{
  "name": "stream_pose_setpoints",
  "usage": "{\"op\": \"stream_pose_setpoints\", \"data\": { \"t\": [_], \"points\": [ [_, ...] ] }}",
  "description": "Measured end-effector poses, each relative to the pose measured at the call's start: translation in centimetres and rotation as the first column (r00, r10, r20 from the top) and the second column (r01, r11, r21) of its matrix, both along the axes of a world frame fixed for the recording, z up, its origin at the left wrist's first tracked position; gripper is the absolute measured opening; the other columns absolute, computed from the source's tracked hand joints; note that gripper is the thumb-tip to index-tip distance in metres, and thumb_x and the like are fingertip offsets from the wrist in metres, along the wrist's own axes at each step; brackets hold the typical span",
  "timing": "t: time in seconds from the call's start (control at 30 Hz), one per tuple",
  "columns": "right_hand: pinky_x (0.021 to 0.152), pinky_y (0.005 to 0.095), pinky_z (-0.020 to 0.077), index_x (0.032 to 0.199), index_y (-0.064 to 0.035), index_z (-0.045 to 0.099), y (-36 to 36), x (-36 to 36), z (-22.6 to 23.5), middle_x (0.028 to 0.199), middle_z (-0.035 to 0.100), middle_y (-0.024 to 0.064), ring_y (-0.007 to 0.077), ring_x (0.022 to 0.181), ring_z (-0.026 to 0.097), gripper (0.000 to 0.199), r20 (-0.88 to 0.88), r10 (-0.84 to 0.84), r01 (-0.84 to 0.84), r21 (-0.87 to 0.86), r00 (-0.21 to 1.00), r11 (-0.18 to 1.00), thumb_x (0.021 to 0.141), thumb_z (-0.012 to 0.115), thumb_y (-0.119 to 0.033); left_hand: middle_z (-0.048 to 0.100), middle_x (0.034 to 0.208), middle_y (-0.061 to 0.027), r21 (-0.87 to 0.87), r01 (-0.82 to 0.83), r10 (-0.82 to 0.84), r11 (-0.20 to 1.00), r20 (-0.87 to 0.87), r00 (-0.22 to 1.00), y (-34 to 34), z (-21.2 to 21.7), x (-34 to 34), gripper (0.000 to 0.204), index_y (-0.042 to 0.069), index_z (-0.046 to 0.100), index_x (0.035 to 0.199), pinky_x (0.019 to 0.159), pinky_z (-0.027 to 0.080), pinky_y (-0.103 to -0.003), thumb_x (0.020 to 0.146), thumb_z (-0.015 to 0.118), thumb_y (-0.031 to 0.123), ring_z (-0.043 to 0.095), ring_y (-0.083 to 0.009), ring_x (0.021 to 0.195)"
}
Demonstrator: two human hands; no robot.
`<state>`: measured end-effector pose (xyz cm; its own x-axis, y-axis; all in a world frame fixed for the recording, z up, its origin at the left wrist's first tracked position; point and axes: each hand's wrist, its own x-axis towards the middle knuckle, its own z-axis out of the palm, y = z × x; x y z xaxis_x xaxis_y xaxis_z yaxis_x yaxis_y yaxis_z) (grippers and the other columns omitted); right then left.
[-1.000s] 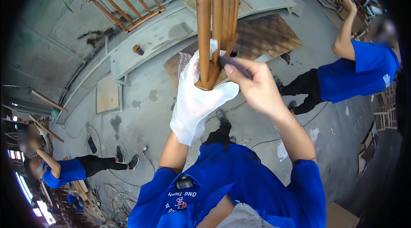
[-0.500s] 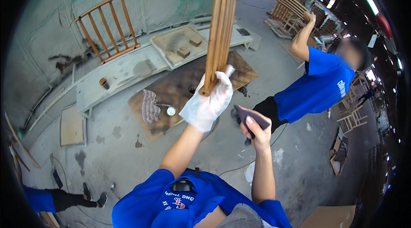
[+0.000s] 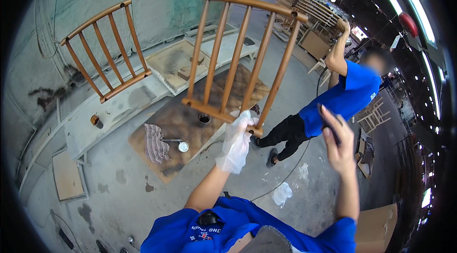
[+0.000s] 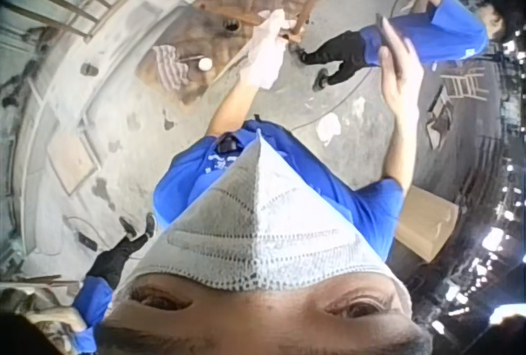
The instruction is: The person sands a wooden chair backrest with a sanding block, then uses a brush to apply a finish to the chair legs. The chair is handled one at a time in a workshop setting.
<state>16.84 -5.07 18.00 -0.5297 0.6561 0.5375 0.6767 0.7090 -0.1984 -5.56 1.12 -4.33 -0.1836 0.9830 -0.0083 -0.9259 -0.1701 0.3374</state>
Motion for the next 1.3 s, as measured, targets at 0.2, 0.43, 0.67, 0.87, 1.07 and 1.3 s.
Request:
{"op": "stream_pose_setpoints", "data": {
  "t": [0.2,0.43,0.67,0.87,1.07,1.3],
  "points": [
    [0.075,0.0423,0.0556,0.144,-0.0038,0.069,2.5,-9.6,8.6,0.099,0.069,0.0198,0.0389,0.082,0.068,0.049,0.173,0.072,-0.135,0.385,0.982,0.913,0.095,0.074,-0.003,0.066,0.085,-0.0065,-0.113,-0.079,0.061,0.990,-0.154,0.986,-8.6,3.0,-2.9,0.010,0.002,0.064,0.087,0.088,0.061,-0.040,0.097,0.067,0.002,0.073,-0.0210,0.088],
    [0.071,0.0486,0.0605,0.147,-0.0094,0.065,3.4,-16.7,10.2,0.105,0.071,0.0199,0.0407,0.085,0.074,0.068,0.285,0.157,-0.283,0.481,0.946,0.830,0.081,0.079,-0.011,0.078,0.083,-0.0124,-0.100,-0.130,0.086,0.986,-0.357,0.930,-14.1,5.9,-2.9,0.019,-0.007,0.077,0.084,0.080,0.060,-0.033,0.095,0.066,0.003,0.074,-0.0197,0.080],
    [0.082,0.0496,0.0605,0.153,-0.0134,0.062,6.7,-19.7,11.3,0.116,0.071,0.0189,0.0397,0.094,0.074,0.075,0.428,-0.016,-0.193,0.441,0.904,0.877,0.079,0.073,-0.002,0.081,0.088,-0.0097,-0.145,-0.132,0.021,0.981,-0.591,0.806,-14.6,5.3,-2.6,0.020,-0.006,0.083,0.097,0.075,0.057,-0.027,0.096,0.073,0.012,0.074,-0.0125,0.080],
    [0.075,0.0496,0.0642,0.140,-0.0083,0.070,6.6,-20.0,11.8,0.105,0.075,0.0208,0.0394,0.086,0.077,0.060,0.466,0.011,-0.252,0.458,0.885,0.853,0.080,0.074,-0.010,0.079,0.086,-0.0071,-0.136,-0.090,-0.003,0.987,-0.566,0.825,-14.3,5.3,-2.0,0.018,-0.005,0.081,0.100,0.073,0.057,-0.027,0.098,0.076,0.012,0.073,-0.0126,0.078],
    [0.057,0.0373,0.0523,0.122,-0.0010,0.072,6.5,-21.8,14.5,0.087,0.072,0.0135,0.0268,0.053,0.063,0.025,0.090,0.108,-0.114,0.060,0.990,0.992,0.108,0.062,-0.018,0.077,0.085,-0.0068,-0.074,-0.221,0.137,0.973,-0.583,0.801,-13.1,4.9,-0.9,0.019,-0.006,0.080,0.100,0.071,0.057,-0.027,0.098,0.076,0.012,0.072,-0.0127,0.077],
    [0.047,0.0238,0.0376,0.109,0.0024,0.068,5.5,-23.6,13.3,0.084,0.069,0.0032,0.0033,0.053,0.047,0.033,-0.527,0.028,-0.329,-0.486,0.849,0.810,0.115,0.058,-0.028,0.078,0.086,-0.0031,0.046,-0.394,0.283,0.918,-0.771,0.571,-11.1,3.5,0.5,0.015,0.001,0.079,0.103,0.065,0.056,-0.028,0.101,0.079,0.016,0.073,-0.0106,0.075]
  ]
}}
